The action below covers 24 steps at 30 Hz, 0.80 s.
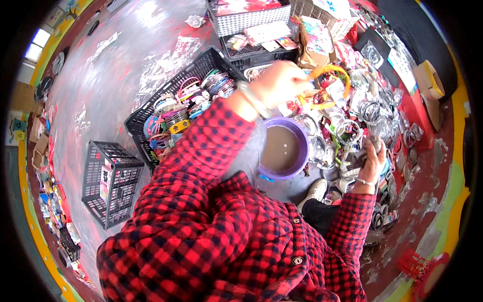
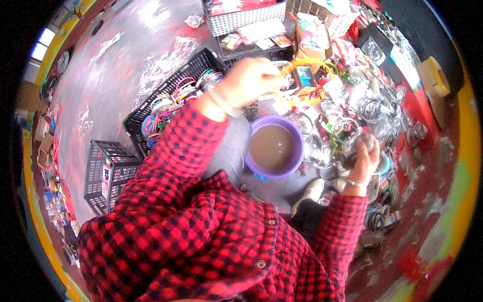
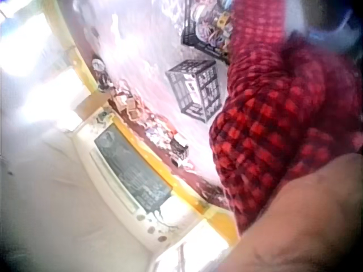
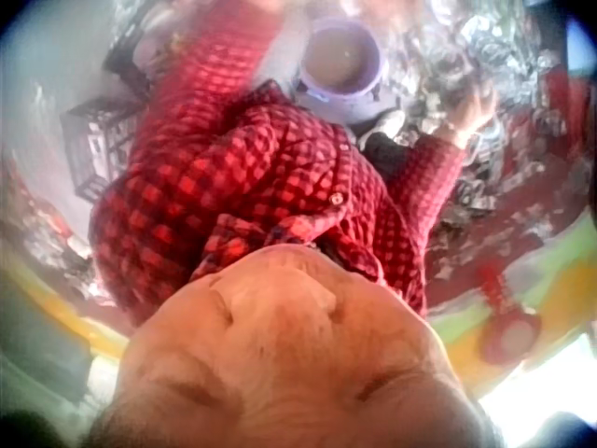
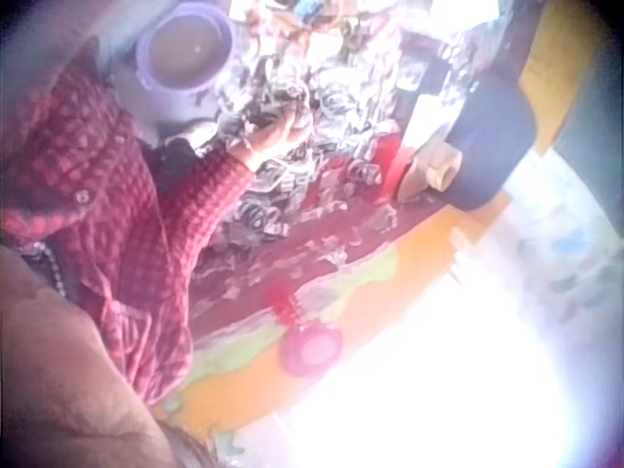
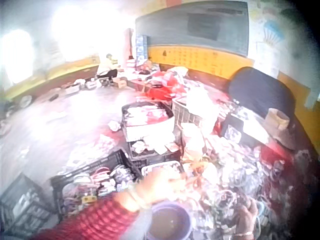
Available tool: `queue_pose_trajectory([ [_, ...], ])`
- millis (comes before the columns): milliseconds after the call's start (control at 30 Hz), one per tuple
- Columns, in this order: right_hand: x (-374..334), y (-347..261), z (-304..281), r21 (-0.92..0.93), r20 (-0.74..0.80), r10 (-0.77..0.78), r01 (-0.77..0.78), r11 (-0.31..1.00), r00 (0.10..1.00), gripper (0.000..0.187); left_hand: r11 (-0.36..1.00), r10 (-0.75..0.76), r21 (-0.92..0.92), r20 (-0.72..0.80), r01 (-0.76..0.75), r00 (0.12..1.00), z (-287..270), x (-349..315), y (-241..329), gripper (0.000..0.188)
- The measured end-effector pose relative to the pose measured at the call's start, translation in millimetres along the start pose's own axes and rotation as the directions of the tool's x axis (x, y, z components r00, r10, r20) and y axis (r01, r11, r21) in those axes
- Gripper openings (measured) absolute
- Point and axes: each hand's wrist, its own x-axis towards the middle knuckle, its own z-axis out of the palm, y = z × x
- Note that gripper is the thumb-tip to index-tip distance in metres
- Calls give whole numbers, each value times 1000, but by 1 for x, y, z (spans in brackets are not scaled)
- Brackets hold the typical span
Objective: The person sits on the floor and cleans various small accessories, including hair ties and clips, using a cloth. They pick up items from a pile, wipe them, and place them into a black crate.
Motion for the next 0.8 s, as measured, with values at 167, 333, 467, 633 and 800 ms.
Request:
queue_pose_trajectory([
  [167,-18,-22,4,-27,55,33,-32,999,998,23,972,-170,116,-257,205,951,-103,-51,-86,11],
  [333,-39,-22,22,-56,145,163,-156,986,976,22,685,-385,554,-276,473,881,-156,-102,-189,19],
  [467,-30,14,28,-69,193,245,-236,969,950,23,531,-565,523,-368,667,738,-145,-117,-251,17],
  [633,-18,36,46,-196,114,347,-321,927,931,27,299,-738,657,-301,692,604,-132,-110,-336,23],
  [800,-8,62,53,-242,104,424,-390,888,900,28,275,-768,666,-282,694,575,-110,-98,-395,22],
])
